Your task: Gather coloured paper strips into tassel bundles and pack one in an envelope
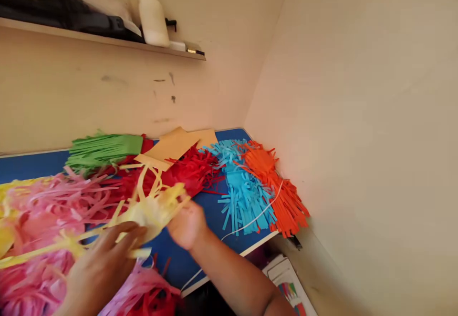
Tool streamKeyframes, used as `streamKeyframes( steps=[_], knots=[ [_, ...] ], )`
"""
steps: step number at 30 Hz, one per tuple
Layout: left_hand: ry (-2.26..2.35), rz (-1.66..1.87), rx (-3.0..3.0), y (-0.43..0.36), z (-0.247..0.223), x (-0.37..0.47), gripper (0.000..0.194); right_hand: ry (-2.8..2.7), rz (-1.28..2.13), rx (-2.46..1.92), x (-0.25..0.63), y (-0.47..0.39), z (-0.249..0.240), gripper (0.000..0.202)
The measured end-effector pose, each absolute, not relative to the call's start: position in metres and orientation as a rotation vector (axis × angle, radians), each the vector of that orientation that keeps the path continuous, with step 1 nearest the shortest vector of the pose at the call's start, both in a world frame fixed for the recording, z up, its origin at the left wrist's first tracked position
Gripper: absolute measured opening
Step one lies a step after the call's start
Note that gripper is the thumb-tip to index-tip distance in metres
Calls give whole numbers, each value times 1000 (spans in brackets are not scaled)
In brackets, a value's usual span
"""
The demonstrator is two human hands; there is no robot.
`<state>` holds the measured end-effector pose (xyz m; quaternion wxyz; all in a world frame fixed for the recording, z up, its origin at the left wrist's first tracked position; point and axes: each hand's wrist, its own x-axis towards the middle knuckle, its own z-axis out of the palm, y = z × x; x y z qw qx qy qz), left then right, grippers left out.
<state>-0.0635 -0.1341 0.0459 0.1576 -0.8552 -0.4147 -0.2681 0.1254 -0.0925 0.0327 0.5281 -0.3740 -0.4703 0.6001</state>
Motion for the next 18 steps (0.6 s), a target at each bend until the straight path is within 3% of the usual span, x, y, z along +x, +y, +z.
streamKeyframes(
  steps=[2,5,8,12,16,18],
  knots=[
    [-1141,-747,-2552,-131,24,-46,29,-992,1325,-958,188,-100,33,45],
    [-1235,-585,-2708,-131,1,-29,27,-881,747,-1321,246,-121,38,40],
    [-1340,-397,-2813,-137,-6,-17,29,-1360,311,-1405,243,-146,38,33],
    [-1228,-339,-2860,-150,-8,-8,30,-2304,453,-1044,202,-154,29,32],
    [-1124,-362,-2843,-160,-14,-13,35,-2164,155,-1483,204,-144,21,28],
    [-1090,-413,-2842,-163,-15,-15,36,-2179,136,-1440,212,-145,19,32]
  ],
)
